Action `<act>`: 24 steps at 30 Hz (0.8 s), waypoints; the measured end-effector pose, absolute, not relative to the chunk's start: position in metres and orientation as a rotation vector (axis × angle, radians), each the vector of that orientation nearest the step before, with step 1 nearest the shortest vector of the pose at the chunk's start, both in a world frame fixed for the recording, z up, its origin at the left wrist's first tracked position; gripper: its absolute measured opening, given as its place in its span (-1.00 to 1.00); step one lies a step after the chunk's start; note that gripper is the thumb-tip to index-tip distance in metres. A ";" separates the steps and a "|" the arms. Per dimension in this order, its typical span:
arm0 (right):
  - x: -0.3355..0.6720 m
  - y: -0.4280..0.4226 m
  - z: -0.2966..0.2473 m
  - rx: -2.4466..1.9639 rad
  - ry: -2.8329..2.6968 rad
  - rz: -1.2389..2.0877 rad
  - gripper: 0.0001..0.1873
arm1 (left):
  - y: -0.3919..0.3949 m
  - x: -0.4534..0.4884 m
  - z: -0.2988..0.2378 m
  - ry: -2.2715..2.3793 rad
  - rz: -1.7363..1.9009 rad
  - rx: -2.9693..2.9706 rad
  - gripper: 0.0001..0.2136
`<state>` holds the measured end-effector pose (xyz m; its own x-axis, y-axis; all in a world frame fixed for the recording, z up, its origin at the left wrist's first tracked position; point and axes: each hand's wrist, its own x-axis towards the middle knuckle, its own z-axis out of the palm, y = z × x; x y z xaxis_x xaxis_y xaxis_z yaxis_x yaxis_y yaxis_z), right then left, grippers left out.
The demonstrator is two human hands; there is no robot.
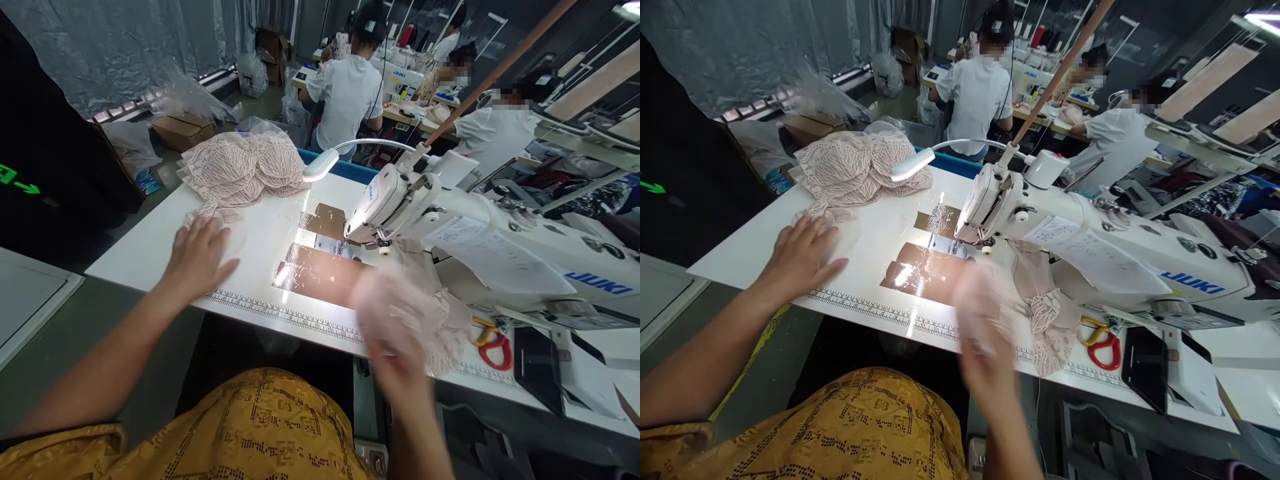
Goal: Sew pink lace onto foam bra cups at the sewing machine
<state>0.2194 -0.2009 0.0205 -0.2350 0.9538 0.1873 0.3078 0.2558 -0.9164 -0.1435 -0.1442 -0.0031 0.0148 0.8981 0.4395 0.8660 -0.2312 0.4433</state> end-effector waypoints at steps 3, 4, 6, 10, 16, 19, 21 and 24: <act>0.175 -0.194 0.021 -0.897 -2.145 1.215 -0.88 | -0.171 -0.100 0.025 1.300 0.809 2.214 -0.35; 0.163 -0.192 0.023 -0.843 -2.170 1.217 -0.88 | -0.180 -0.085 0.033 1.059 0.662 2.139 -0.37; 0.150 -0.189 0.029 -0.776 -2.174 1.099 -0.86 | -0.193 -0.066 0.043 0.875 0.540 1.983 -0.49; 0.163 -0.183 0.043 -0.737 -2.074 0.646 -0.76 | -0.197 -0.070 0.037 1.207 0.679 1.820 -0.74; 0.190 -0.175 0.048 -0.978 -1.732 0.433 -0.82 | -0.192 -0.087 0.025 1.293 0.855 1.657 -0.76; 0.179 -0.171 0.037 -1.045 -1.808 1.096 -0.89 | -0.199 -0.071 0.030 0.721 0.761 1.516 -0.68; 0.171 -0.172 0.027 -0.981 -1.741 1.554 -0.86 | -0.201 -0.061 0.034 0.567 0.784 1.509 -0.57; 0.163 -0.178 0.015 -0.958 -1.595 1.825 -0.79 | -0.198 -0.053 0.034 0.767 0.920 1.686 -0.44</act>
